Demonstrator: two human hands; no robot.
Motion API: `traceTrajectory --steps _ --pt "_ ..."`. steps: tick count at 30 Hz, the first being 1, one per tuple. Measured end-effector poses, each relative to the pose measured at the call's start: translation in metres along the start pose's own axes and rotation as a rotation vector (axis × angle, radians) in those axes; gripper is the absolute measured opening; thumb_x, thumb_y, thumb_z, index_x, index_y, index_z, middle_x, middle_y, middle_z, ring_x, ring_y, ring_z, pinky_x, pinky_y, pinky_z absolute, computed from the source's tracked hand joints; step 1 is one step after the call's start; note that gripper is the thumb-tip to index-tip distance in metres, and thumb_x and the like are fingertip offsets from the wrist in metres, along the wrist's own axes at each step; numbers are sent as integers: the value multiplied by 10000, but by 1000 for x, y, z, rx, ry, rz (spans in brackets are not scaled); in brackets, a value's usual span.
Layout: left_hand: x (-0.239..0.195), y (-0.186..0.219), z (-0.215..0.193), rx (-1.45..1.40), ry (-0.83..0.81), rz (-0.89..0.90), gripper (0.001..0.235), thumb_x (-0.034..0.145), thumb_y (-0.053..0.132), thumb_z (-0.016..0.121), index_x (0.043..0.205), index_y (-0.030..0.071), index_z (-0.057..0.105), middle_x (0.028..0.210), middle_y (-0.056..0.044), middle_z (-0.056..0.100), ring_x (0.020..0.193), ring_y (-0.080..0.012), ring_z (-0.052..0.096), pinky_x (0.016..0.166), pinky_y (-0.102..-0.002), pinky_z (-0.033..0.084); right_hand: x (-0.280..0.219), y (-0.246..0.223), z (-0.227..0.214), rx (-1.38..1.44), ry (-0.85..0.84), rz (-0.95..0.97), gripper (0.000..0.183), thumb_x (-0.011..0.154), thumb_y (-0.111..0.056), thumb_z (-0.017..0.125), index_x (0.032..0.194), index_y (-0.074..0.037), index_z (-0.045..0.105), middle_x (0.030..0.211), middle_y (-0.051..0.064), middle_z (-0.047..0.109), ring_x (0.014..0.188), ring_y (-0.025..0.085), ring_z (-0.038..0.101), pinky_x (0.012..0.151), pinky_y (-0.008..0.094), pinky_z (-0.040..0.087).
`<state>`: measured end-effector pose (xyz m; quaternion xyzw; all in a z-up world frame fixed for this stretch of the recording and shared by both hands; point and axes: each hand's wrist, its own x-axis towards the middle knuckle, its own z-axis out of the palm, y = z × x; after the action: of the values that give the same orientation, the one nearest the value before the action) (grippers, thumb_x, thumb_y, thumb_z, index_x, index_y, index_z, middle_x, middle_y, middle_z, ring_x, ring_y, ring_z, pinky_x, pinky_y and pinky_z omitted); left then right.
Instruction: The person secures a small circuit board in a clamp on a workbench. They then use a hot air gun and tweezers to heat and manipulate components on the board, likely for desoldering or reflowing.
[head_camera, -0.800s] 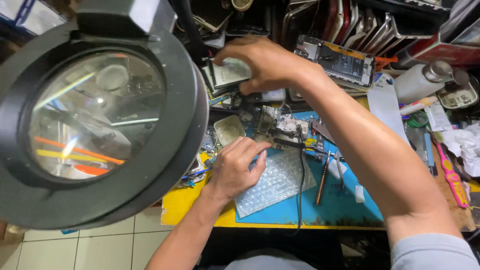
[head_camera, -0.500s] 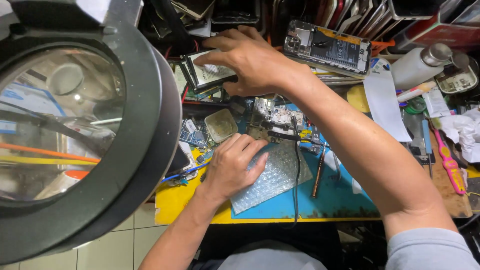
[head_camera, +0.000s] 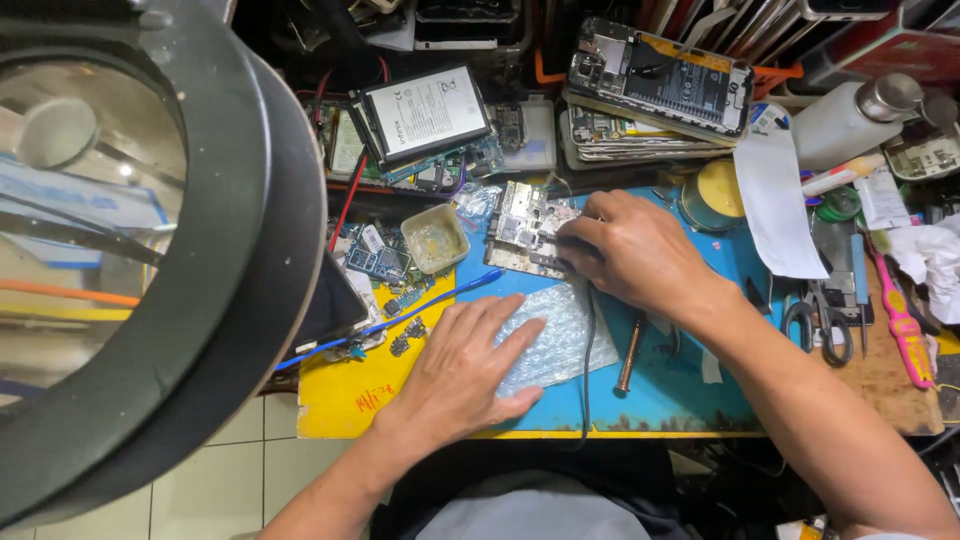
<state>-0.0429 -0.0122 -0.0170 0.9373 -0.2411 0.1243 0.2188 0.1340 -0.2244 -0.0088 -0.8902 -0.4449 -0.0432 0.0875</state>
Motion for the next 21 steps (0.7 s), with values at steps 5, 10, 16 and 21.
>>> traceTrajectory --steps 5,10,16,21 --pt "-3 -2 -12 -35 -97 -2 611 834 444 698 1348 127 600 1304 -236 611 1230 -380 601 996 -501 436 4 -4 -1 -2 34 -21 109 859 -242 791 950 -189 763 857 14 638 833 217 659 710 354 541" --pt "-14 -9 -31 -30 -125 -30 598 812 387 708 1339 120 613 1296 -242 622 1236 -384 598 1009 -500 428 -6 -1 -8 -54 43 -35 77 881 -276 792 918 -220 754 851 -26 640 844 174 649 728 319 529" --pt "-35 -16 -46 -20 -90 -49 648 757 340 751 1360 143 624 1344 -190 602 1253 -363 580 1022 -494 436 -30 9 -23 -61 9 -23 66 901 -293 781 903 -235 750 882 -29 652 868 180 637 737 320 507" --pt "-47 -18 -54 -187 109 -202 710 710 387 826 1365 170 661 1400 -133 602 1246 -367 596 1043 -484 464 -34 11 -35 38 -45 -38 43 907 -259 794 940 -232 794 908 -28 721 883 190 648 756 324 505"
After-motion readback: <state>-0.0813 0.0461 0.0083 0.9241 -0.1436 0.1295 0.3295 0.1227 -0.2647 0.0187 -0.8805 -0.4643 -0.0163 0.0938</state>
